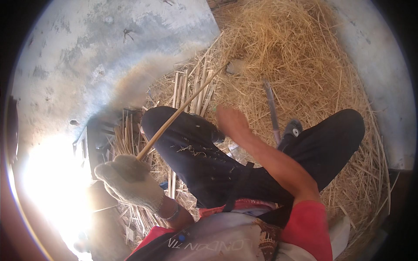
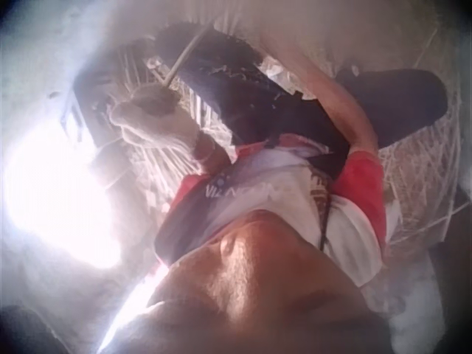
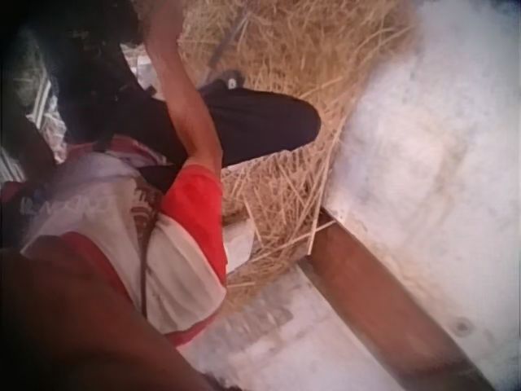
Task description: The person sits cross-legged on a bed of straw and uses a knife to shave the outer layer off a bamboo stick. They repeatedly scrape the stick to create thin shavings, occasionally using shears to trim the bamboo.
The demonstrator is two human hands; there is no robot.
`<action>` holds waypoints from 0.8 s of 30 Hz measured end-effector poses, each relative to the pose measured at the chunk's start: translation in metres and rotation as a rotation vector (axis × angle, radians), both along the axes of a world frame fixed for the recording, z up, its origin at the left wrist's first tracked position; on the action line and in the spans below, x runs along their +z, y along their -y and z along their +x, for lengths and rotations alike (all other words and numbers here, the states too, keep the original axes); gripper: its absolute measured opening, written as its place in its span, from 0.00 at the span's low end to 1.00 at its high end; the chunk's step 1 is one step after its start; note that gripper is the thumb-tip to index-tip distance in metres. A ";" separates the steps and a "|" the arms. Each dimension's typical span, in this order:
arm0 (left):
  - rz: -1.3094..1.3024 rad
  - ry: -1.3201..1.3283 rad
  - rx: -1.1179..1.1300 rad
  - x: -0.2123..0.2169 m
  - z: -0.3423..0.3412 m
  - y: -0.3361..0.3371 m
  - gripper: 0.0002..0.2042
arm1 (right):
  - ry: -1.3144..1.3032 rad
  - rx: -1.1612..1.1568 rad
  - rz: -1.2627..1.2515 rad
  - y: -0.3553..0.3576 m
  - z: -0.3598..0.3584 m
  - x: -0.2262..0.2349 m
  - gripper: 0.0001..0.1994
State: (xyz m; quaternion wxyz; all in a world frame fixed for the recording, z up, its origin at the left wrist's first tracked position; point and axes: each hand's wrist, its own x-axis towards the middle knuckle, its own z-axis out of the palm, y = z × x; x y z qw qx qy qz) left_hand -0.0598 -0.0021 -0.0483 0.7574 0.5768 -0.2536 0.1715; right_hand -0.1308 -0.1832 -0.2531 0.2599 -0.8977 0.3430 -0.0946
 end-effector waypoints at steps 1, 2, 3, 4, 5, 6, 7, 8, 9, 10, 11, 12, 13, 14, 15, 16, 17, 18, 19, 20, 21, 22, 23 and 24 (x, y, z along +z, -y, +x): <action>-0.002 0.033 -0.007 -0.003 0.000 -0.001 0.22 | -0.010 0.024 0.097 -0.021 0.000 0.020 0.11; -0.003 0.066 -0.015 -0.005 0.001 -0.003 0.21 | 0.030 0.063 0.116 -0.038 0.004 0.035 0.11; -0.003 0.035 0.003 -0.007 0.000 -0.004 0.21 | 0.065 0.096 0.122 -0.050 0.006 0.050 0.12; -0.003 0.015 0.025 -0.008 0.002 -0.004 0.20 | 0.112 0.134 0.126 -0.054 0.008 0.056 0.13; -0.003 -0.004 0.047 -0.008 0.004 -0.005 0.20 | 0.156 0.129 0.125 -0.053 0.009 0.056 0.14; 0.005 -0.025 0.064 -0.008 0.007 -0.007 0.19 | 0.088 0.142 0.126 -0.048 0.010 0.049 0.15; 0.014 -0.053 0.153 -0.010 0.010 -0.009 0.19 | 0.024 0.158 0.128 -0.034 0.012 0.031 0.15; 0.013 -0.069 0.140 -0.010 0.012 -0.009 0.19 | -0.044 0.171 0.124 -0.020 0.011 0.009 0.15; 0.009 -0.084 0.121 -0.009 0.012 -0.008 0.19 | -0.062 0.106 0.132 -0.004 0.002 -0.032 0.17; 0.005 -0.101 0.105 -0.007 0.011 -0.008 0.19 | -0.081 0.043 0.139 0.010 -0.007 -0.070 0.18; -0.009 -0.098 0.096 -0.007 0.011 -0.009 0.19 | -0.157 0.009 0.333 0.013 -0.007 -0.083 0.18; -0.020 -0.094 0.091 -0.007 0.011 -0.012 0.19 | -0.235 -0.022 0.528 0.014 -0.005 -0.091 0.19; -0.030 -0.096 0.085 -0.006 0.010 -0.014 0.19 | -0.320 -0.056 0.724 0.015 -0.006 -0.104 0.20; -0.032 -0.091 0.065 -0.005 0.009 -0.012 0.19 | -0.268 0.088 0.501 0.026 -0.017 -0.144 0.19; -0.041 -0.091 0.031 -0.004 0.008 -0.006 0.20 | -0.218 0.214 0.271 0.046 -0.039 -0.201 0.19; -0.070 -0.104 -0.033 -0.003 0.007 0.003 0.20 | -0.406 0.082 0.178 0.081 -0.082 -0.262 0.17; -0.056 -0.096 -0.062 0.002 0.006 0.010 0.20 | -0.416 -0.194 0.277 0.085 -0.103 -0.300 0.16; -0.082 -0.111 -0.102 0.003 0.011 0.011 0.19 | -0.395 -0.536 0.340 0.099 -0.137 -0.326 0.15; -0.126 -0.130 -0.149 0.004 0.015 0.013 0.19 | -0.321 -0.879 0.351 0.115 -0.180 -0.345 0.15; -0.056 -0.037 -0.042 0.006 0.020 0.005 0.19 | -0.454 -0.711 0.475 0.084 -0.149 -0.320 0.18; -0.037 0.006 -0.008 0.010 0.025 0.004 0.19 | -0.541 -0.732 0.485 0.069 -0.149 -0.307 0.20; -0.054 0.021 -0.030 0.012 0.029 0.012 0.19 | -0.407 -0.888 0.498 0.064 -0.182 -0.318 0.19; -0.044 0.042 -0.011 0.017 0.031 0.014 0.19 | -0.531 -0.898 0.425 0.042 -0.167 -0.305 0.18; -0.056 0.034 0.048 0.021 0.032 0.021 0.19 | -0.661 -0.927 0.349 0.020 -0.160 -0.290 0.17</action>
